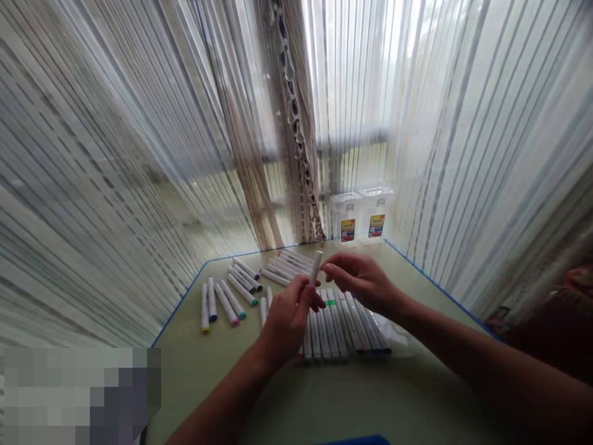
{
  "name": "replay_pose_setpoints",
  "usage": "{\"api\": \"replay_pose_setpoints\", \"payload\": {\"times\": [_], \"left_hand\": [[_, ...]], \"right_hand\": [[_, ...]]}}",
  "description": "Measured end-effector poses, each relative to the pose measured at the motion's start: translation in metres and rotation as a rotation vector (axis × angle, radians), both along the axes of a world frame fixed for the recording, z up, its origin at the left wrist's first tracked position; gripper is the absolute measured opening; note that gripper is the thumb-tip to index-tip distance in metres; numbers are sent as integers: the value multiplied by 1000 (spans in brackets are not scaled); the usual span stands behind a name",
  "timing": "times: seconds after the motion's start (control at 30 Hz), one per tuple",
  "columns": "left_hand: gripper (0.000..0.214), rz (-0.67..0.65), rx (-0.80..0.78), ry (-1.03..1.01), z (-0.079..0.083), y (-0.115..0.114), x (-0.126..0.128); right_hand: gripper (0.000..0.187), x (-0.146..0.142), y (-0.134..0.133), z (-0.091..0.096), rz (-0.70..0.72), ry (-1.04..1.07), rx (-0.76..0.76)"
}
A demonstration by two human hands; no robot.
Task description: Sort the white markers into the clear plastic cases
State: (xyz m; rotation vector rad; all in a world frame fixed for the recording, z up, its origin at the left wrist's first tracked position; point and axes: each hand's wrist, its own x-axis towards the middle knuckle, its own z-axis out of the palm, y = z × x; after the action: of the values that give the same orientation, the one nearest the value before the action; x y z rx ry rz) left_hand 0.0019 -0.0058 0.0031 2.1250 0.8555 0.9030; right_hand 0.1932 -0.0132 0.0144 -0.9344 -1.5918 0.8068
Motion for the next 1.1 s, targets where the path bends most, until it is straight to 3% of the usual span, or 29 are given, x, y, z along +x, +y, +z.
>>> {"api": "replay_pose_setpoints", "payload": {"times": [0.2, 0.43, 0.53, 0.73, 0.87, 1.0, 1.1], "left_hand": [[27, -43, -256, -263, -7, -1, 6], [31, -111, -371, -306, -5, -7, 12], [33, -105, -336, -261, -3, -10, 14], [36, 81, -60, 40, 1, -7, 5], [26, 143, -120, -170, 2, 2, -2], [33, 51, -101, -353, 2, 3, -3], [22, 64, -37, -381, 3, -4, 0]], "right_hand": [[28, -13, -11, -12, 52, -106, 25], [25, -15, -12, -12, 51, -119, 89], [24, -15, -11, -14, 49, -94, 94], [23, -16, -13, -14, 73, -47, 8], [23, -15, -14, -13, 21, -132, 11], [20, -14, -16, -15, 24, -248, 66], [18, -14, -18, -16, 29, -321, 113]]}}
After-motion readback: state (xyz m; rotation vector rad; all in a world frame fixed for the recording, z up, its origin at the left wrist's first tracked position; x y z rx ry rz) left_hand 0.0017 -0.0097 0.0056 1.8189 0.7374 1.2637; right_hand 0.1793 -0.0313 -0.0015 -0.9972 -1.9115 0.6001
